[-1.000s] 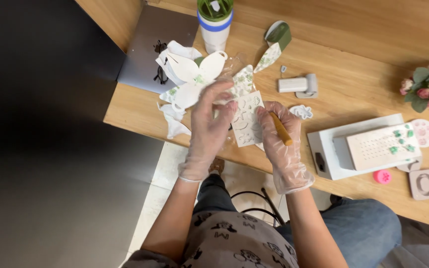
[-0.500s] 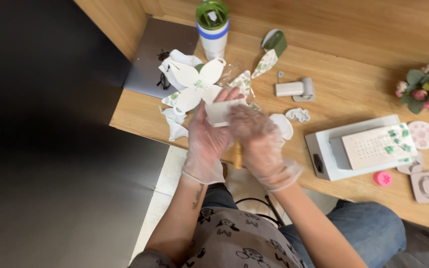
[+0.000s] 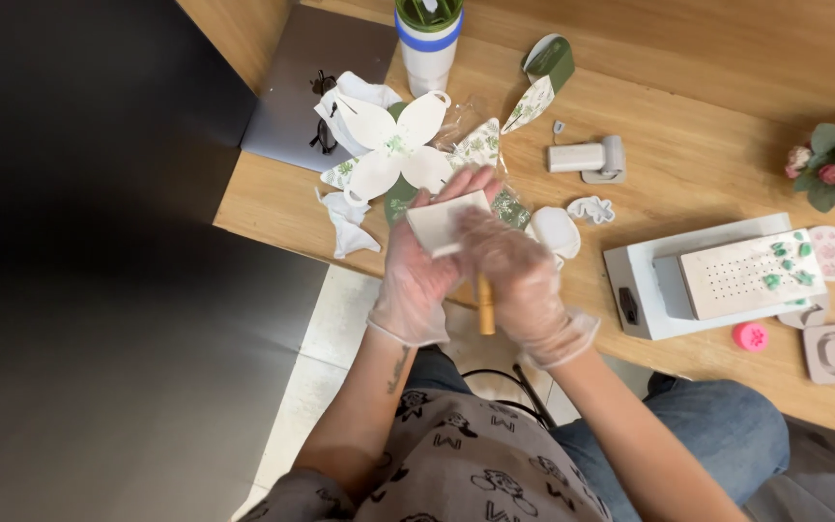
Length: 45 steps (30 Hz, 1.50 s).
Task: Cleaning and preparing various silicone wax molds using a detailing tool in a candle studio.
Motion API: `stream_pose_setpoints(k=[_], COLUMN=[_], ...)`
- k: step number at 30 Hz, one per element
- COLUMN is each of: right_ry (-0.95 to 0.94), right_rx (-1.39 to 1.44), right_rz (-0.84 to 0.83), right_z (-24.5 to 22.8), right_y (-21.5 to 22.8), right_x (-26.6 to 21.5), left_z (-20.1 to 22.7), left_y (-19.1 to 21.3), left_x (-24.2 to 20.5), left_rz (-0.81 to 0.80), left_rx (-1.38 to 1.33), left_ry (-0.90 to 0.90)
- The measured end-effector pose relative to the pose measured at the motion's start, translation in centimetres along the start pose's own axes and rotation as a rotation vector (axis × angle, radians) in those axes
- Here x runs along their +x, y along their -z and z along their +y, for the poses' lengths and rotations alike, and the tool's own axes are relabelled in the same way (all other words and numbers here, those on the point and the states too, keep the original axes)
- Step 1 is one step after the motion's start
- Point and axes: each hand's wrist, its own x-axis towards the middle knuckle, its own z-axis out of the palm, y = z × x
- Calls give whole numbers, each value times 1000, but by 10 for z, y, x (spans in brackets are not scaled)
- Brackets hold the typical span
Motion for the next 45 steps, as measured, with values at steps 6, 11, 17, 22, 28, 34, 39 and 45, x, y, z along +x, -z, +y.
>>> stream_pose_setpoints(k=[6, 11, 17, 22, 28, 34, 39, 45], right_ry=[-661, -897, -1063, -1106, -1106, -1216, -1321, -1272], right_rx=[314, 375, 278, 203, 282, 308, 338, 149], right_rz=[531, 584, 722, 820, 874, 980, 965, 701], right_z=[15, 26, 29, 15, 13, 10, 24, 32], right_y=[39, 82, 84, 96, 105, 112, 120, 144], right_x=[-17, -64, -97, -96, -113, -120, -136, -171], left_z=[28, 111, 130, 135, 113, -49, -150, -169], left_y=[2, 60, 106, 120, 108, 17, 30, 66], left_x=[9, 116, 189, 214, 219, 67, 3, 33], left_rz=[78, 55, 105, 332, 135, -139, -300, -312], left_rx=[51, 739, 1878, 2371, 2532, 1920, 1286, 1259], left_ry=[-130, -516, -824, -923, -1573, -767, 258, 254])
